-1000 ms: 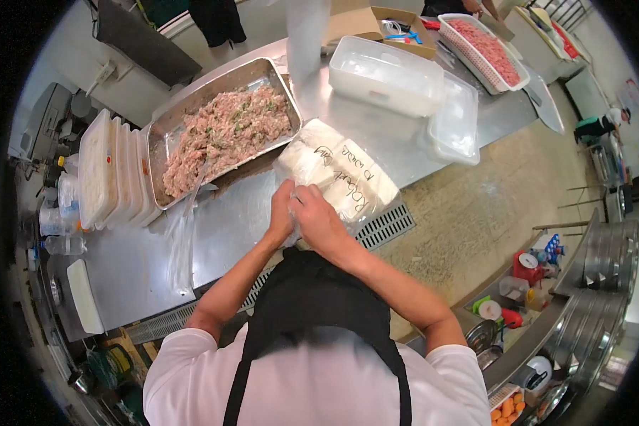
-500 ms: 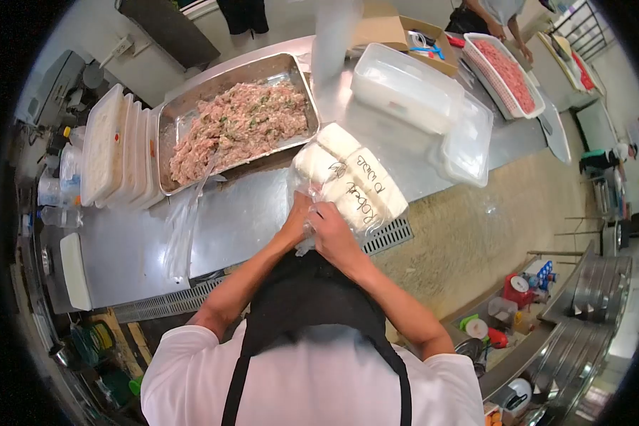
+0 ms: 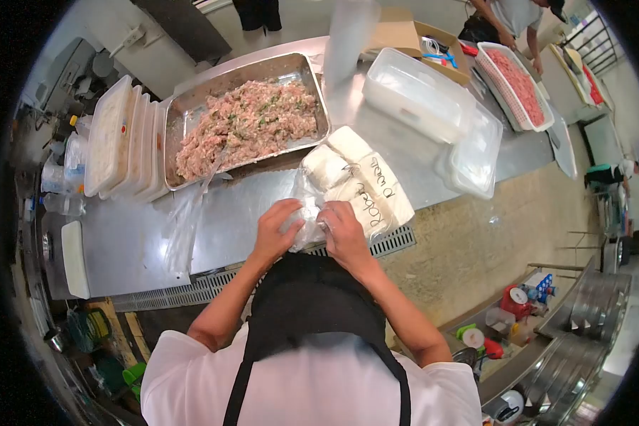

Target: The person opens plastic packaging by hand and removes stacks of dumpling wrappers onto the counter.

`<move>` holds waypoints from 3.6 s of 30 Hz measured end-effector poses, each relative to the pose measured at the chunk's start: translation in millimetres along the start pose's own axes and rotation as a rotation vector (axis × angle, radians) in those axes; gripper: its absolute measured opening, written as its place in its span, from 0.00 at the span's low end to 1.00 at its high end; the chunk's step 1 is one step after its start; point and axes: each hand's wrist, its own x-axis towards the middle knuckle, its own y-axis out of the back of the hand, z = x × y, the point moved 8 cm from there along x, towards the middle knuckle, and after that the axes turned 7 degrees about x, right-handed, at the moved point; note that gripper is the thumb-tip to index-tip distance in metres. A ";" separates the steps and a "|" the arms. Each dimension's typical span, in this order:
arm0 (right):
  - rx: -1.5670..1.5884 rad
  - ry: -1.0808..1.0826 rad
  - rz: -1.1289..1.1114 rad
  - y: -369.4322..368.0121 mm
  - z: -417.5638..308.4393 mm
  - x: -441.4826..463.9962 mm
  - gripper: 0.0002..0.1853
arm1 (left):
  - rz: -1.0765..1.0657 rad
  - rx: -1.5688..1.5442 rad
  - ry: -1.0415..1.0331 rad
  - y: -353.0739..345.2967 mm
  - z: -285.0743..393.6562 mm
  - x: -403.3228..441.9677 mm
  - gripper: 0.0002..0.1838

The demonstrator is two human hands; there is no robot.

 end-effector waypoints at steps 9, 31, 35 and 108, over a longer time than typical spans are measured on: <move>0.142 -0.236 0.190 24.6 57.8 4.2 0.04 | -0.197 -0.774 0.760 -61.5 -64.0 -18.1 0.11; 1.058 -0.399 0.487 -12.1 5.4 22.5 0.12 | -0.202 -0.704 0.053 53.6 159.4 141.6 0.07; 0.891 -0.399 0.445 -31.7 20.9 13.3 0.16 | -0.272 -0.640 -0.093 42.3 159.8 138.2 0.06; 0.405 -0.390 0.158 -26.9 87.8 19.1 0.21 | -0.123 -0.046 -0.275 43.5 98.1 79.6 0.13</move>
